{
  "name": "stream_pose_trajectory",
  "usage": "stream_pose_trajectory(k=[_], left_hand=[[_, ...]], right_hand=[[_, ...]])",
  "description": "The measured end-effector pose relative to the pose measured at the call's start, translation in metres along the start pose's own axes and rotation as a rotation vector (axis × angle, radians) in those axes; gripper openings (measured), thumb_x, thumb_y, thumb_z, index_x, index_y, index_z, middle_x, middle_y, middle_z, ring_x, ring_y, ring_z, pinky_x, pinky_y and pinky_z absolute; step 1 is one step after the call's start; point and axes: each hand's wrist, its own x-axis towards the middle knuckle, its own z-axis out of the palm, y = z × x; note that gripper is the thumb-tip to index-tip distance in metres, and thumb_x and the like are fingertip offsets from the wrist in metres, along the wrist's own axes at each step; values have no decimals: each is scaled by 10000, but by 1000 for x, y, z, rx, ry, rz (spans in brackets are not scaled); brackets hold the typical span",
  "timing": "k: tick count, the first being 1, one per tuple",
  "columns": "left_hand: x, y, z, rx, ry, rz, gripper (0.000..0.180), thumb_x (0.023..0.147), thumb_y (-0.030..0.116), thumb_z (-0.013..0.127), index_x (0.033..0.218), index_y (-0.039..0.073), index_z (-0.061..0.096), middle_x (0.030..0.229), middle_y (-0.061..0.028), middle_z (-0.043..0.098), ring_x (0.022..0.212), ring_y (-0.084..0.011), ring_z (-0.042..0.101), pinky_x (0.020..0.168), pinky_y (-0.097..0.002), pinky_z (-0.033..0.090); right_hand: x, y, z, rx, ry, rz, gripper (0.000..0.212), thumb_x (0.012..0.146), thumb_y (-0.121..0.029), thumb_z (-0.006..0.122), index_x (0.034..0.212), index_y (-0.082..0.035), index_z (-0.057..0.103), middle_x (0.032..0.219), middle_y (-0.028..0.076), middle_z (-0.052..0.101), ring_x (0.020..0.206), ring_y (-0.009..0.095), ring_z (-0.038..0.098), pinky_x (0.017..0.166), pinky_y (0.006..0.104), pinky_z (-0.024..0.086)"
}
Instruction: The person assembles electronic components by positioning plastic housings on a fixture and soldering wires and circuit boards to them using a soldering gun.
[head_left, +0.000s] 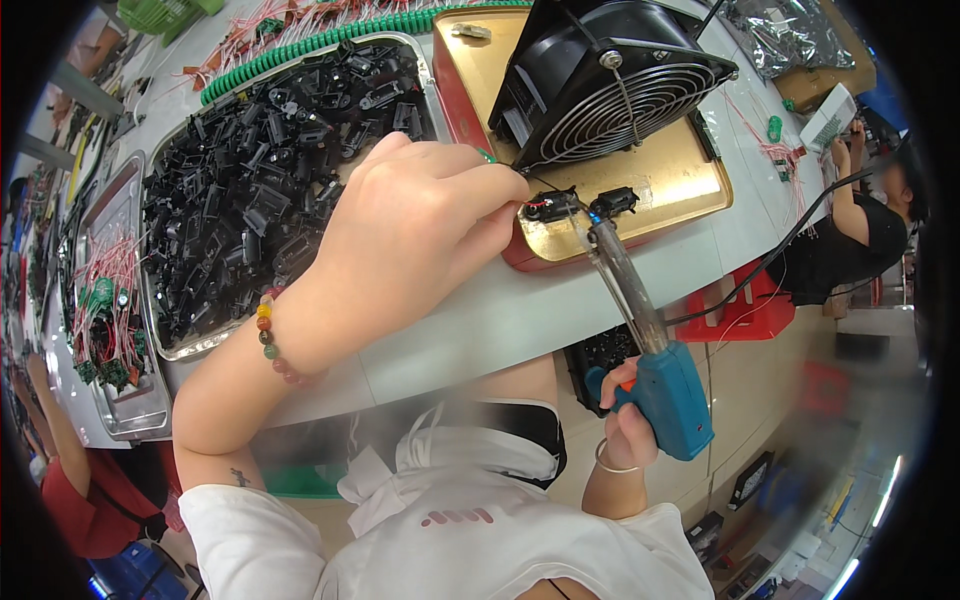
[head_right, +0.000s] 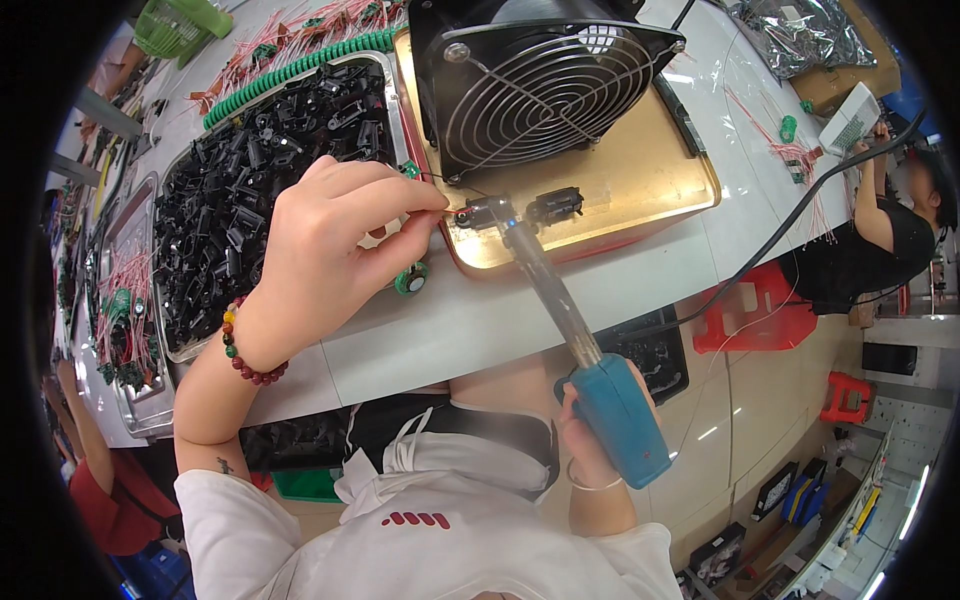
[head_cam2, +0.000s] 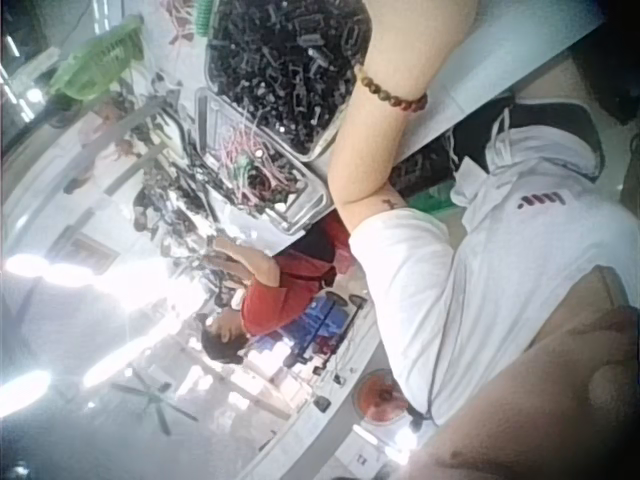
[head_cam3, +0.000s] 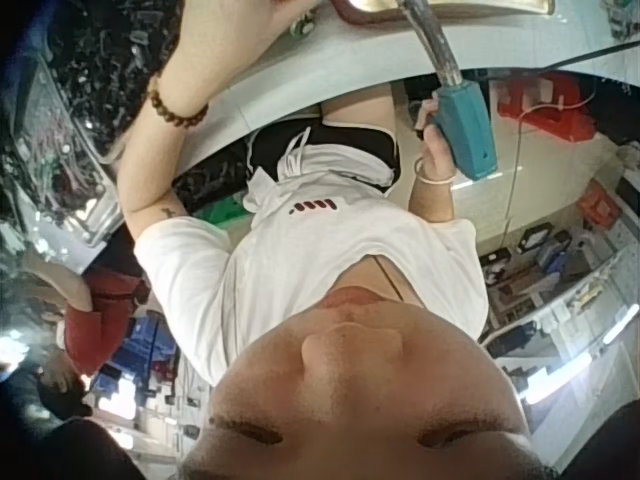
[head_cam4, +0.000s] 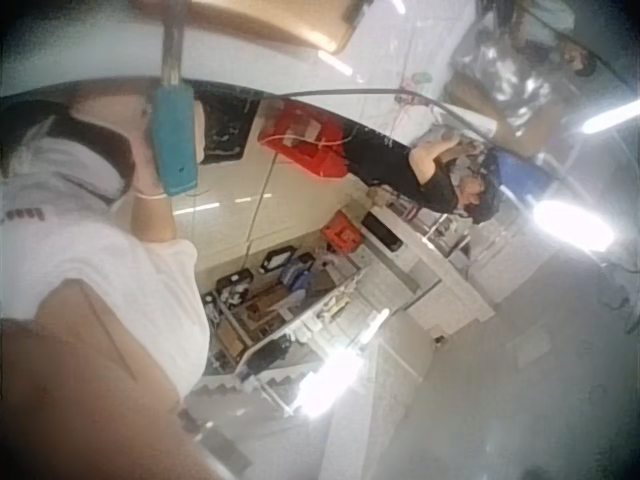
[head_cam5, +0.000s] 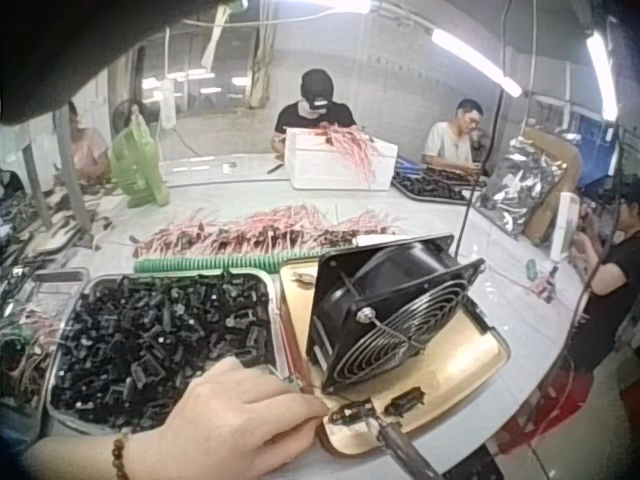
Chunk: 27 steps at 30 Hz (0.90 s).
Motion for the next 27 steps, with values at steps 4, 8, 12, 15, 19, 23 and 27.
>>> stream_pose_trajectory(k=[4, 8, 12, 15, 19, 23, 27], left_hand=[[0, 0, 0, 3, -15, -2, 126, 719, 46, 723, 828, 96, 686, 711, -14, 633, 552, -154, 552, 572, -280, 379], [0, 1, 0, 5, -27, -7, 123, 721, 47, 721, 828, 100, 687, 702, -13, 624, 556, -158, 550, 571, -282, 378], [0, 1, -1, 12, -30, 1, 120, 725, 49, 719, 830, 102, 688, 704, -13, 624, 558, -160, 547, 571, -283, 377], [0, -1, 0, 24, -30, 5, 119, 729, 51, 716, 833, 100, 687, 702, -12, 625, 556, -159, 545, 572, -282, 376], [3, 4, -5, -62, -14, -58, 122, 732, 90, 728, 843, 81, 679, 703, -11, 590, 571, -138, 513, 574, -275, 373], [13, -9, -17, -53, 53, -226, 238, 732, 176, 758, 886, 28, 652, 734, -12, 470, 610, -106, 402, 546, -250, 348], [11, -14, -35, -299, -345, -391, 240, 762, 166, 743, 868, 2, 606, 656, -5, 442, 570, -85, 365, 505, -244, 311]], right_hand=[[3, -1, -2, 174, -87, 60, 288, 893, -113, 541, 1124, 52, 494, 844, 165, 613, 626, 241, 605, 477, 310, 512], [7, -6, 2, 166, -161, -6, 252, 878, -88, 549, 1093, 37, 506, 825, 187, 605, 619, 254, 609, 428, 311, 487], [2, -4, 0, 219, -102, 52, 378, 789, -136, 604, 1105, 52, 515, 898, 180, 590, 607, 234, 564, 476, 304, 444], [3, 2, -3, 300, -126, 63, 508, 703, -177, 643, 1129, 72, 522, 988, 179, 579, 598, 216, 519, 525, 308, 408], [3, -8, 5, 127, -158, -62, 529, 706, -174, 634, 1158, 68, 504, 980, 183, 584, 594, 213, 517, 525, 308, 409], [3, -9, 4, 96, -182, -120, 531, 714, -174, 624, 1170, 65, 494, 972, 184, 586, 590, 210, 515, 525, 309, 408], [4, -10, 8, 168, -146, -140, 535, 721, -183, 624, 1174, 69, 493, 976, 188, 589, 588, 203, 516, 515, 287, 398]])
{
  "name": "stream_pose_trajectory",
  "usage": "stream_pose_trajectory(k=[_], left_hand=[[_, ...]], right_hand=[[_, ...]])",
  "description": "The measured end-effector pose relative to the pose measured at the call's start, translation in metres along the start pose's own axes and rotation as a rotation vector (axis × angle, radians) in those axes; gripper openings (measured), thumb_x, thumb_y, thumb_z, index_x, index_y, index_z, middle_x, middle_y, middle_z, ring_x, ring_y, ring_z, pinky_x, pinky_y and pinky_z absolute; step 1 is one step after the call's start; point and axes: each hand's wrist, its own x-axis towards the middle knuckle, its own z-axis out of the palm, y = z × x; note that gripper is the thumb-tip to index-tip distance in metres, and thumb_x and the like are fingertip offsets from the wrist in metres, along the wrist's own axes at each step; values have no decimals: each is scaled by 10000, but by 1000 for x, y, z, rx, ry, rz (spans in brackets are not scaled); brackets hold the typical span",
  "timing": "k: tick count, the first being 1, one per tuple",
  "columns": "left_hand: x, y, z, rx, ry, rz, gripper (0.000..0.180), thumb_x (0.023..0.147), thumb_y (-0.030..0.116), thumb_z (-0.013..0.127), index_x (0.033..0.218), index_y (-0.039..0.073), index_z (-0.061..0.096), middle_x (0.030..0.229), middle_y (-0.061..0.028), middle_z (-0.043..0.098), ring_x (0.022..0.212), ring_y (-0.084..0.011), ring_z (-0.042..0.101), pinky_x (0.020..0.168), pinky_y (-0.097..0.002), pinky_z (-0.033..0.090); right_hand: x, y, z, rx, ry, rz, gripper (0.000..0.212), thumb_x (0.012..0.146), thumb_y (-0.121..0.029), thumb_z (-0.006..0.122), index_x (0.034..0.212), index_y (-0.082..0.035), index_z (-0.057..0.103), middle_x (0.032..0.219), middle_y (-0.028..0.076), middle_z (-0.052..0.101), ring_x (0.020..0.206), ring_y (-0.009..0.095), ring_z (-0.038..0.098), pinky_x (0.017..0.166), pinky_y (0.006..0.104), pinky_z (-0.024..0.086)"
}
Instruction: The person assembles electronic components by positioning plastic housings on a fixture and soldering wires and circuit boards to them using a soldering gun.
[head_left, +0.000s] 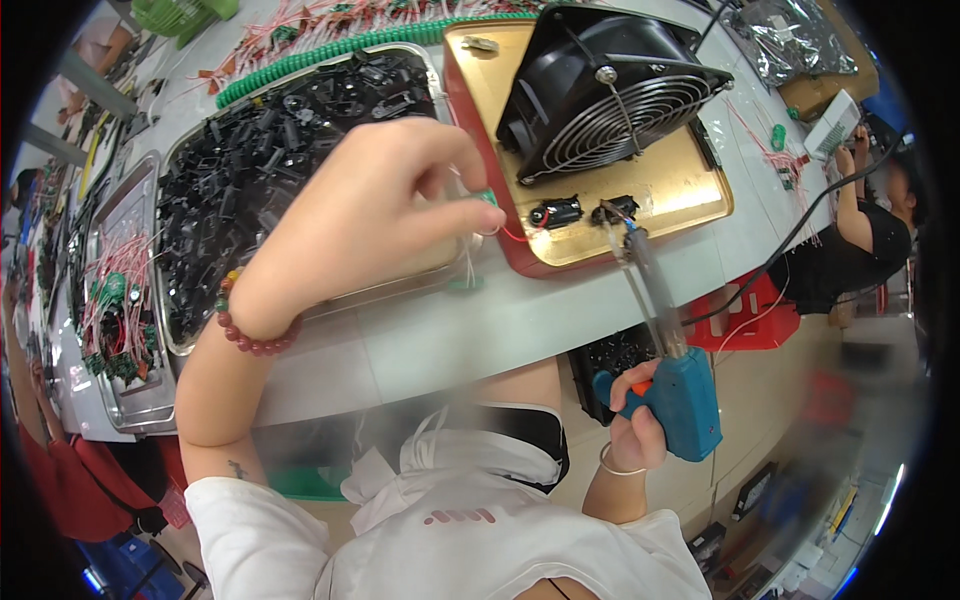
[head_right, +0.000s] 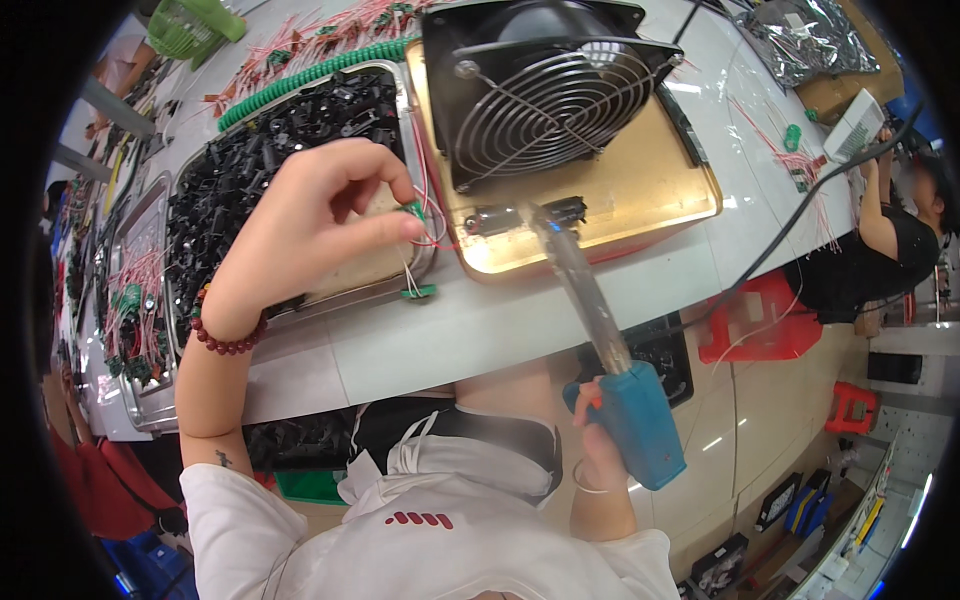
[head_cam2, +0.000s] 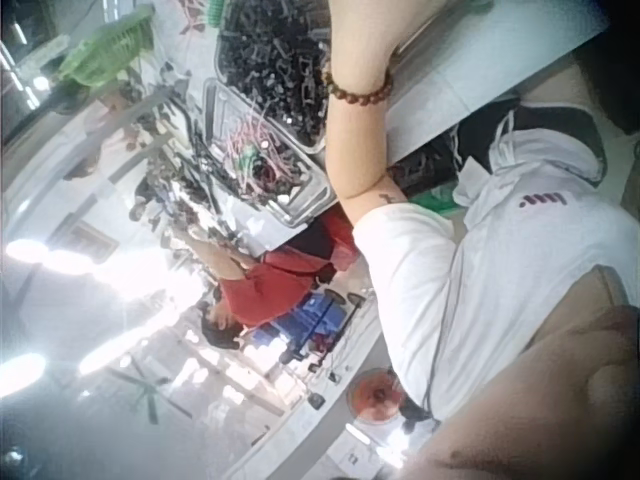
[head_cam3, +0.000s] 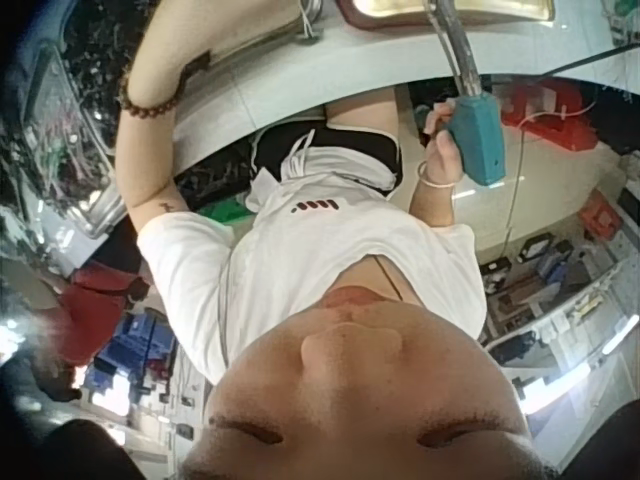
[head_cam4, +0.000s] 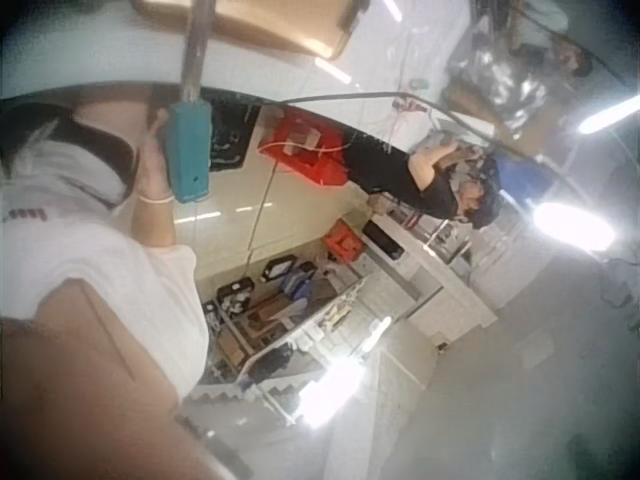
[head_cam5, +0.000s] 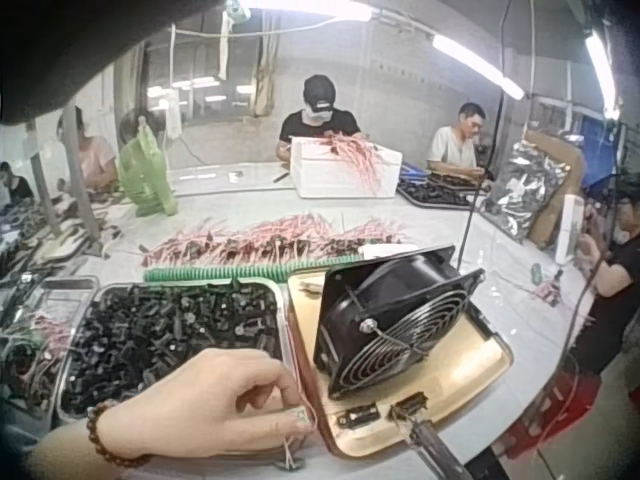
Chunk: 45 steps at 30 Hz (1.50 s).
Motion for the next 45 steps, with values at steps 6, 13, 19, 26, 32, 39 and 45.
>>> stream_pose_trajectory(k=[6, 13, 19, 26, 32, 39, 45], left_hand=[[-14, 20, -3, 102, 117, 134, 282, 847, 187, 650, 733, -3, 476, 555, -103, 421, 497, -192, 396, 496, -306, 355], [-66, 43, -77, -147, 479, -31, 214, 891, 197, 617, 913, -15, 622, 620, -28, 562, 575, -108, 547, 568, -252, 445], [-170, -39, -183, -130, 983, -208, 213, 957, 178, 559, 1081, 7, 589, 777, 29, 540, 658, -26, 485, 581, -175, 405], [-296, -103, -181, 591, 1046, -825, 248, 853, 279, 648, 845, 32, 653, 681, -58, 621, 581, -149, 558, 562, -281, 429], [-295, -88, -161, 1055, 904, -941, 299, 789, 306, 643, 858, 17, 602, 805, -183, 610, 751, -351, 592, 689, -418, 455], [-144, -10, -102, 648, 733, -211, 127, 795, 108, 644, 886, 23, 620, 807, -100, 627, 710, -252, 576, 681, -351, 468], [-18, -30, -24, 741, 197, 154, 198, 764, 161, 699, 924, 59, 643, 815, -63, 648, 785, -273, 593, 731, -374, 462]], right_hand=[[3, -3, 7, 80, 104, 24, 512, 736, -196, 636, 1164, 52, 499, 1013, 160, 573, 630, 196, 523, 512, 274, 400], [3, -3, -17, 89, 186, -74, 548, 736, -171, 601, 1208, 80, 479, 1043, 143, 582, 675, 188, 501, 604, 281, 376], [7, 0, -22, 94, 73, -63, 520, 745, -162, 587, 1196, 75, 485, 1053, 146, 561, 662, 178, 499, 594, 274, 368], [12, 2, -16, 35, 44, -112, 464, 746, -144, 576, 1143, 77, 484, 995, 157, 532, 626, 180, 492, 547, 261, 355], [11, -5, -12, 7, 114, -125, 465, 744, -142, 563, 1138, 88, 473, 1019, 170, 525, 620, 189, 494, 554, 270, 364], [10, -2, -1, -24, 113, -86, 479, 746, -256, 615, 1103, 38, 490, 1087, 216, 511, 659, 228, 555, 652, 317, 454], [7, -14, -5, 67, 48, -16, 471, 738, -267, 662, 1090, 19, 535, 1088, 220, 540, 638, 237, 586, 615, 310, 456]])
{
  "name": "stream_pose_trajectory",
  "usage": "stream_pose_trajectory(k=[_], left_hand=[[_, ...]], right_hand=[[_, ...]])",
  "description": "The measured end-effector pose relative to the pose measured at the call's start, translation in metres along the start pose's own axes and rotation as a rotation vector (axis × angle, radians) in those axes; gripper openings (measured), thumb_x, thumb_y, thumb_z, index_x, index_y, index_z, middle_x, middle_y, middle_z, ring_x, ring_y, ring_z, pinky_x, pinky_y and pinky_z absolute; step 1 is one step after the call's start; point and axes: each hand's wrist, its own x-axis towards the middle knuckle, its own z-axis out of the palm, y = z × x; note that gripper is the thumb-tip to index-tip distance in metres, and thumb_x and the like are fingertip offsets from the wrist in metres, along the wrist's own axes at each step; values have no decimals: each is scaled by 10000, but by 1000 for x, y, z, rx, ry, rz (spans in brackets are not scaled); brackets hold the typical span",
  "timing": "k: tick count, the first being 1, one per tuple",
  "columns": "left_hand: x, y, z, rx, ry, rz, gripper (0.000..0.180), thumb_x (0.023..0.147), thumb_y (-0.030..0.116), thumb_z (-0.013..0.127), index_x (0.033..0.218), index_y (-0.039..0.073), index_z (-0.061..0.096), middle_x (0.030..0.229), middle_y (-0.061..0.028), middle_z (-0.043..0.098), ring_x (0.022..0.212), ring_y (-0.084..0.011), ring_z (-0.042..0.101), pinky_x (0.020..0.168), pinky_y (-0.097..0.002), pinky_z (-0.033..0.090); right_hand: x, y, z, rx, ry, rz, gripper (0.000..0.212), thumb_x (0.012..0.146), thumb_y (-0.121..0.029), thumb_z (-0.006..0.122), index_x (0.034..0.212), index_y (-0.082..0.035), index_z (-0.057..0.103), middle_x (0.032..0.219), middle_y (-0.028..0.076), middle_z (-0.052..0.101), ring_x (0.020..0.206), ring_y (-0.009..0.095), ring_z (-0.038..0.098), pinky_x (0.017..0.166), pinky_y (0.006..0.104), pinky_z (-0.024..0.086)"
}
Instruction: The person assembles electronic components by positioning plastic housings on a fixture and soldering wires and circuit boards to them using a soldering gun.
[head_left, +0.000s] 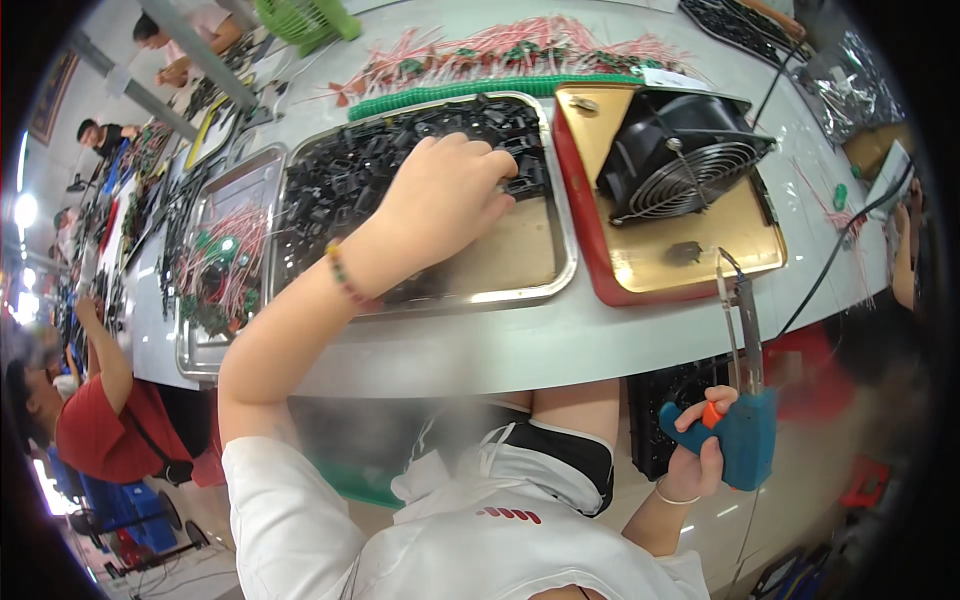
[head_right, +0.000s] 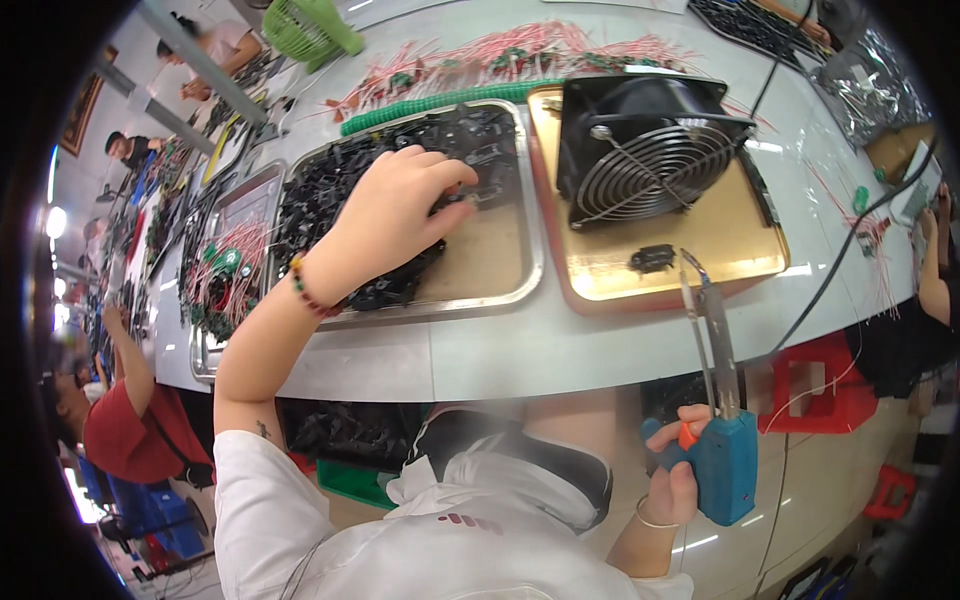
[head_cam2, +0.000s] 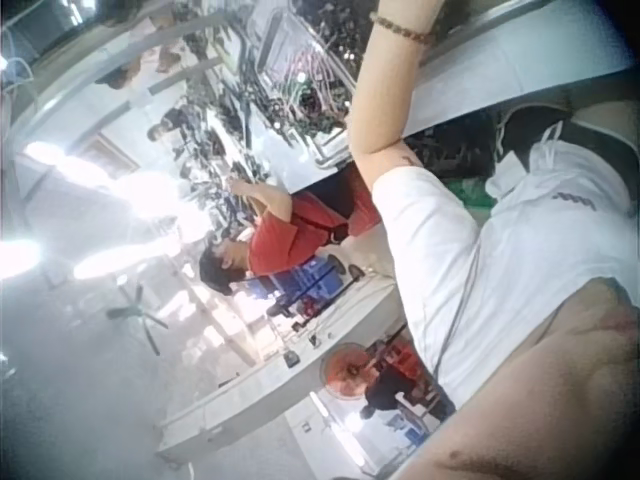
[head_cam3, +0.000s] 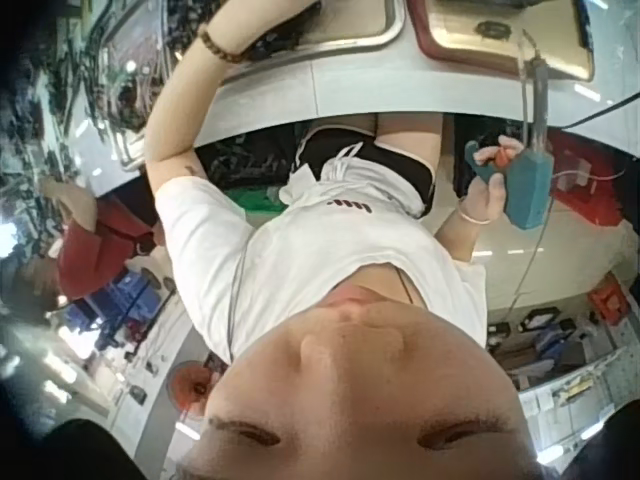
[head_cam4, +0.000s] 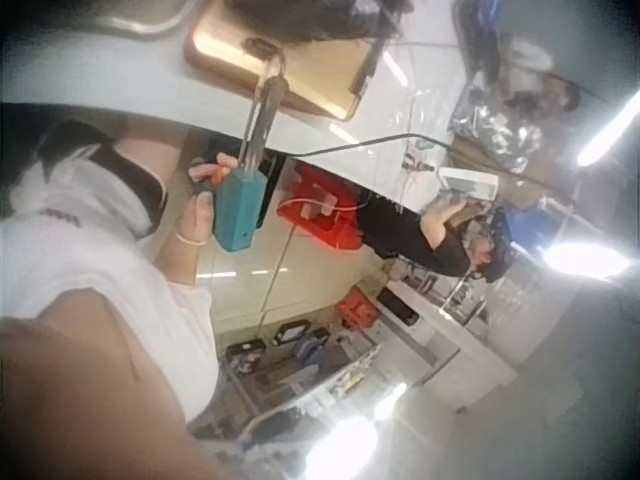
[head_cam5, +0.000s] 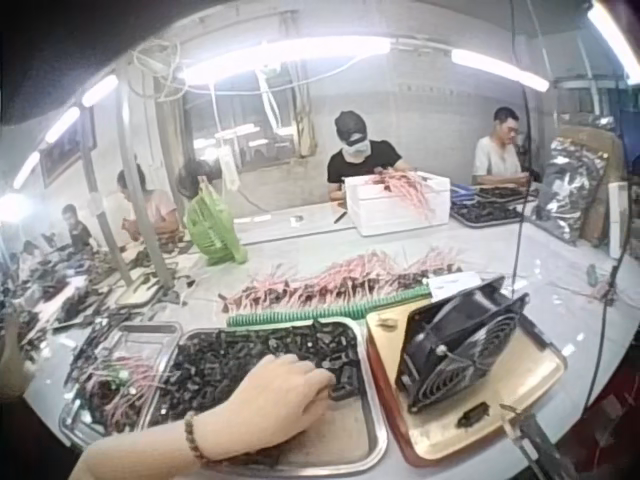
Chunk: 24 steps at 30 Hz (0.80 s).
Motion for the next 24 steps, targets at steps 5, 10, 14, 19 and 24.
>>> stream_pose_trajectory(k=[5, 10, 14, 19, 24], left_hand=[[45, -20, 12, -56, -91, -70, 251, 765, 300, 664, 770, 48, 670, 756, -131, 648, 776, -306, 628, 720, -415, 487], [33, -186, -12, 205, -12, -566, 240, 774, 279, 684, 816, 43, 678, 834, -148, 693, 781, -301, 667, 700, -386, 515], [-25, -300, 1, -412, -315, -836, 353, 795, 324, 740, 1077, 114, 711, 840, 17, 681, 681, -59, 562, 586, -215, 430], [-15, -274, 14, -810, -320, -952, 265, 864, 236, 687, 1107, 130, 682, 876, 66, 656, 769, -24, 580, 634, -189, 425], [-22, -306, 14, -822, -337, -822, 368, 838, 229, 711, 1177, 106, 638, 978, 49, 665, 836, -70, 607, 726, -230, 484]], right_hand=[[-2, 4, -22, 16, -8, -13, 466, 749, -227, 650, 1108, 34, 510, 1082, 208, 520, 601, 193, 545, 595, 264, 425], [-1, 3, -39, 54, 18, 19, 467, 736, -247, 674, 1091, 24, 538, 1070, 206, 550, 556, 183, 522, 549, 265, 391], [6, 3, -36, 88, -30, 43, 406, 766, -182, 599, 1086, 34, 473, 1093, 179, 489, 607, 149, 522, 599, 259, 393], [4, 6, -39, 43, 27, 68, 392, 772, -192, 584, 1083, 25, 483, 1111, 178, 494, 605, 142, 518, 602, 259, 391], [9, 4, -36, 18, -27, 61, 388, 782, -185, 585, 1095, 22, 488, 1122, 175, 497, 625, 148, 530, 614, 255, 397]])
